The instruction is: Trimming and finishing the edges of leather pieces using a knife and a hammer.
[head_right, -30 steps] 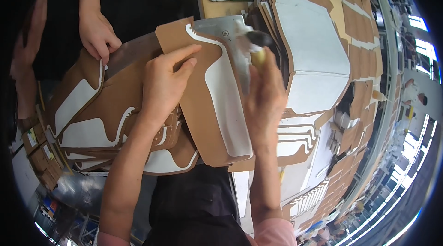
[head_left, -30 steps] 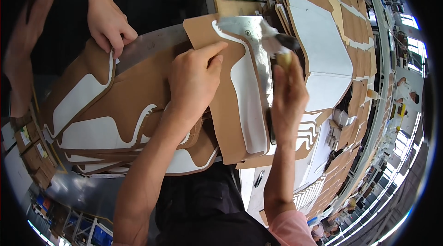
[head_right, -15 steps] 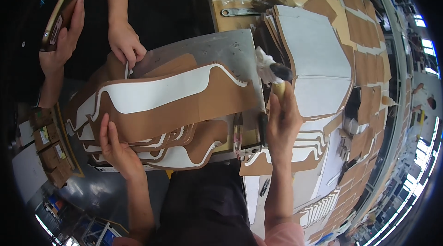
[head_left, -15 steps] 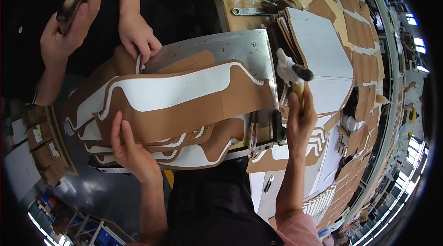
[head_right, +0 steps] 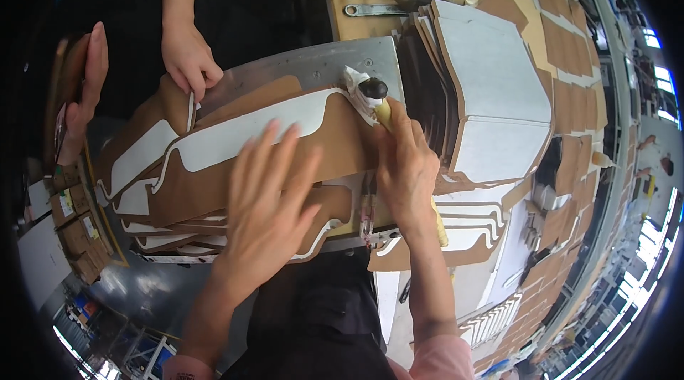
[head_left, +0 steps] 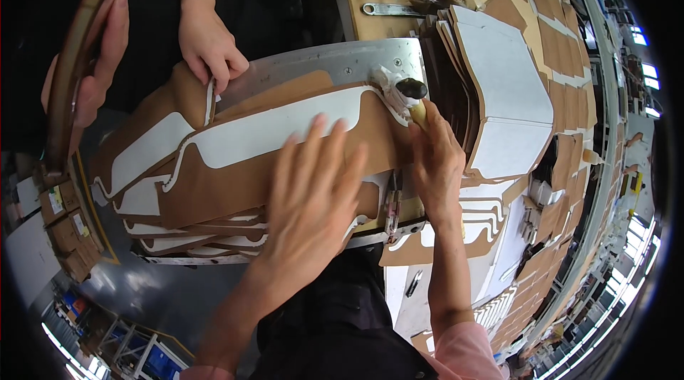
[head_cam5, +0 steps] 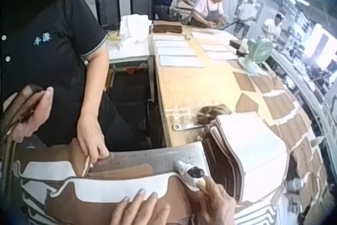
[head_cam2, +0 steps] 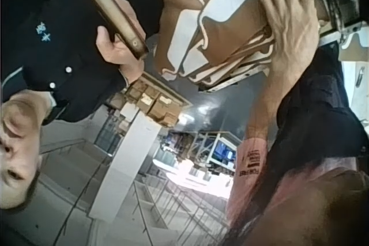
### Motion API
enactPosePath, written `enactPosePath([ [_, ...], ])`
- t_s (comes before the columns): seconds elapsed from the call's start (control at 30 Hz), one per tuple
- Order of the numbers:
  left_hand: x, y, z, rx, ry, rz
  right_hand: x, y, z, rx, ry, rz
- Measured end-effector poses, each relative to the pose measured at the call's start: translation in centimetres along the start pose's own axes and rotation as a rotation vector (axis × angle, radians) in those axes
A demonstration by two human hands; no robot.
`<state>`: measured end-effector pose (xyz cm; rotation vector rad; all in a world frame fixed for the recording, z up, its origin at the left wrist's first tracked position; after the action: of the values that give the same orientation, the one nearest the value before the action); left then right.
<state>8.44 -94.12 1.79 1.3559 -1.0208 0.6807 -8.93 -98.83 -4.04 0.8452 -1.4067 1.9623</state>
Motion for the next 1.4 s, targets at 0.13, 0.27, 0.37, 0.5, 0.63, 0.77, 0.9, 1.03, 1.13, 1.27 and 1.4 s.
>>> enactPosePath([
  [0.13, -5.2, 1.0, 4.2, -0.098, 0.004, 0.214, 0.4, -0.4, 1.3, 0.039, 0.053, 0.05],
  [0.27, -7.1, 0.7, 4.8, -0.07, 0.046, 0.141, 0.3, -0.1, 1.9, 0.085, 0.078, 0.047],
  [0.37, -7.5, 0.6, 5.0, -0.067, 0.057, 0.106, -0.1, -0.2, 1.9, 0.11, 0.059, 0.027],
  [0.5, -7.4, 0.3, 5.0, -0.071, 0.053, 0.119, -0.2, -0.7, 2.0, 0.122, 0.05, -0.016],
  [0.63, -7.3, 0.4, 5.0, -0.076, 0.063, 0.113, -1.0, -0.6, 1.5, 0.152, -0.002, -0.148],
  [0.77, -7.2, 0.3, 5.0, -0.079, 0.099, 0.112, -1.0, -0.8, 1.8, 0.153, -0.015, -0.141],
  [0.9, -7.1, 0.4, 4.8, -0.075, 0.116, 0.118, -0.5, -1.4, 1.5, 0.179, 0.069, -0.11],
  [1.03, -7.2, 0.2, 4.8, -0.067, 0.148, 0.133, -1.2, -0.9, 1.3, 0.179, 0.013, -0.121],
  [1.13, -7.3, 0.2, 4.8, -0.066, 0.124, 0.126, -0.6, -1.4, 1.9, 0.186, 0.066, -0.07],
  [1.27, -7.4, 0.2, 4.8, -0.068, 0.125, 0.119, -1.8, -1.2, 1.7, 0.173, -0.063, -0.104],
  [1.4, -7.3, 0.2, 4.7, -0.067, 0.138, 0.119, -1.1, -1.2, 2.5, 0.165, 0.07, -0.009],
])
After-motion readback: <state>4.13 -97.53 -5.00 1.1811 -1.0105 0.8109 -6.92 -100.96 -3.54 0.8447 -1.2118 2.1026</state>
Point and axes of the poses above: each hand's wrist, its own z-axis towards the middle knuckle, its own x-axis out of the back of the hand, y = z × x, the point moved 6 cm from there along z, towards the middle knuckle, and after that the axes turned 9 degrees about x, right-handed, at the moved point
